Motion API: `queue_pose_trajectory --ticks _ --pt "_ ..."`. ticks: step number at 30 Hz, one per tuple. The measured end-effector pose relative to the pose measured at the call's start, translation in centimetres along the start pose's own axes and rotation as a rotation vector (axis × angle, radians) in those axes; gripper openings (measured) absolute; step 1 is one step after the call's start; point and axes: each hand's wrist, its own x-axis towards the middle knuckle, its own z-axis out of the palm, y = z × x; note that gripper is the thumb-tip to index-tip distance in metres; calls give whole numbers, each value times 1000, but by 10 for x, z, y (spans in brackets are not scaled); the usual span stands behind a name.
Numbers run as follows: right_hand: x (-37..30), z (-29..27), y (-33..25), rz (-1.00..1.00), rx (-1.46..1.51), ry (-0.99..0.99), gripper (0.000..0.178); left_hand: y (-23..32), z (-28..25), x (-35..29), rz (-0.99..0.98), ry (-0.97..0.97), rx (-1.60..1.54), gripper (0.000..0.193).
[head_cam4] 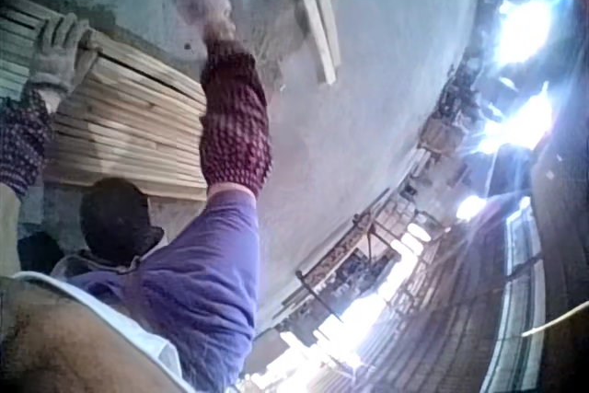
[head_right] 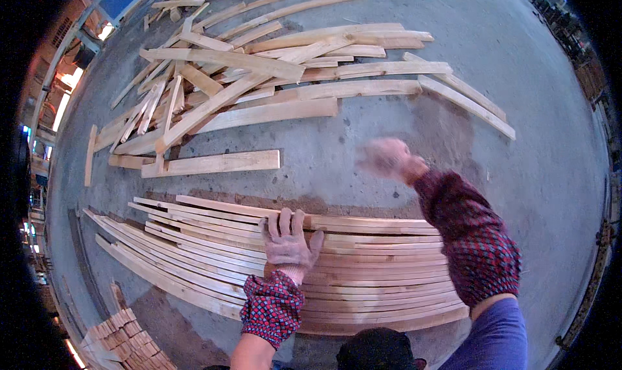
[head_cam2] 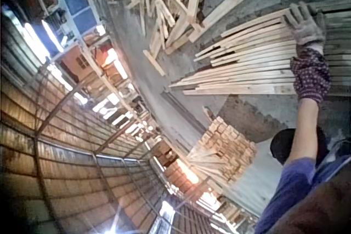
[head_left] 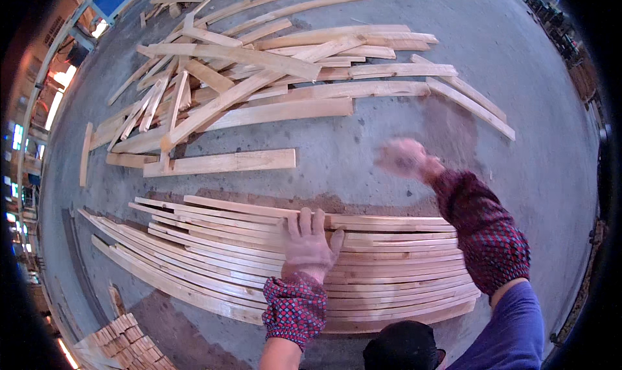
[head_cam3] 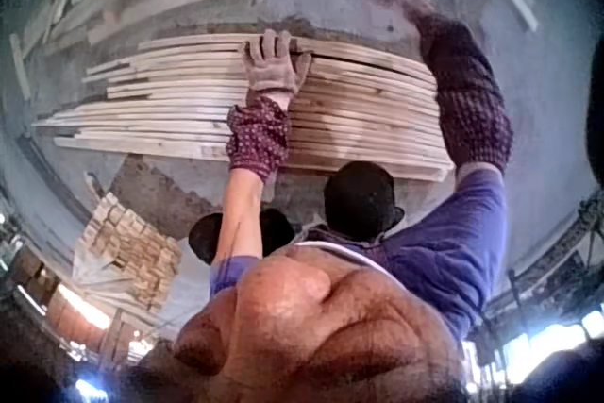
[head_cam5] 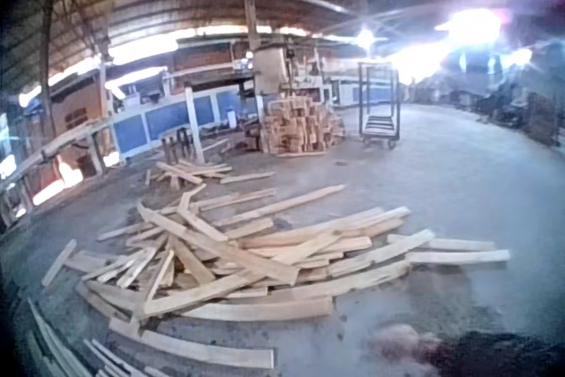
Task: The person gathers scattered wooden planks from the floor of a workshop and stacks them into neat piles. They handle the wood by hand, picking up individual pieces and arranging them into organized stacks.
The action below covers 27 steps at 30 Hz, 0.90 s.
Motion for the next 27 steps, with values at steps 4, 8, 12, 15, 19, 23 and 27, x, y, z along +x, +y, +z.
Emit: queue_pose_trajectory --ticks 4,8,12,15,19,23,27 --pt "111 0 20 249 -55 301 59 7 7 8 43 12 -4 62" --pt "193 0 8 351 -139 296 62 5 2 12 48 25 -29 65" --pt "212 -37 5 388 -133 -10 75 6 -10 14 21 23 -85 64" --pt "211 -51 -11 324 -165 -350 86 5 -14 13 5 -2 -102 63" --pt "201 -36 -28 282 -41 -179 73 1 -10 8 14 40 -87 65" --pt "189 -12 -36 197 -37 -164 70 4 -9 11 35 59 -91 66" --pt "174 5 -39 276 31 -31 59 6 -10 15 78 80 -107 66"
